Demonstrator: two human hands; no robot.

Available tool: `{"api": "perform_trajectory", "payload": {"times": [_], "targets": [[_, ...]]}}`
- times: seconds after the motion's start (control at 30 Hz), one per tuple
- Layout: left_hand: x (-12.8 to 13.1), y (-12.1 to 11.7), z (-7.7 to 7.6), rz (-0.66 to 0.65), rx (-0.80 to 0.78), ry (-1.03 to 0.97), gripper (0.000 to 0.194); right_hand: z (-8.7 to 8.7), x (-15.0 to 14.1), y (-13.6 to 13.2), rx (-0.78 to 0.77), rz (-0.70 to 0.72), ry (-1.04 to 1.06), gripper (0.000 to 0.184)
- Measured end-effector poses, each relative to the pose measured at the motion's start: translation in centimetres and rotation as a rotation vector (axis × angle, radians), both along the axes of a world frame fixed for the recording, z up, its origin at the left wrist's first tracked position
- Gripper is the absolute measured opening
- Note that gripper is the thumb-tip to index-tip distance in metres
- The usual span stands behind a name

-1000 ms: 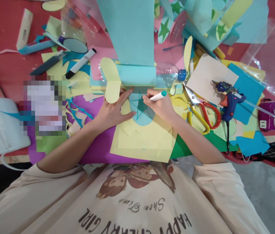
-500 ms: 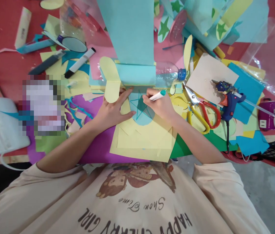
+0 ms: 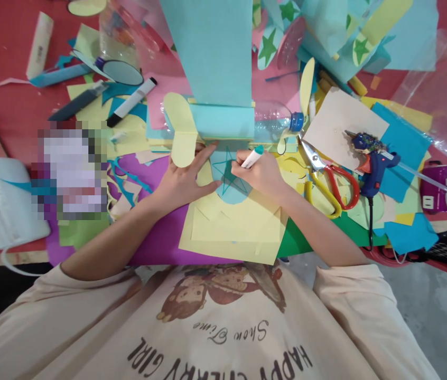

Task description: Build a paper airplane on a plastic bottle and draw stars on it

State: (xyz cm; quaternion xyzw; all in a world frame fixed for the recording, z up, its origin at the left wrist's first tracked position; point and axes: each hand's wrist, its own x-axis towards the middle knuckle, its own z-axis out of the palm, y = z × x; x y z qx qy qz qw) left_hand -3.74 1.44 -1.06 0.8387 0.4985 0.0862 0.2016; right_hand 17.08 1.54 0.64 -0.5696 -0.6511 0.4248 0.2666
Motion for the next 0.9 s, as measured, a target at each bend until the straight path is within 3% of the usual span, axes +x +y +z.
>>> {"api": "perform_trajectory", "payload": {"times": [0.57, 0.9], "targets": [[-0.04, 0.00, -0.17, -0.002, 0.020, -0.014, 0.072, -0.81, -0.01, 0.10, 0.090, -0.044, 0.073, 0.030], [-0.08, 0.01, -0.47, -0.012, 0.037, -0.023, 0.072, -0.59, -0.16, -0.12, 0.029, -0.017, 0.010, 0.033]]}}
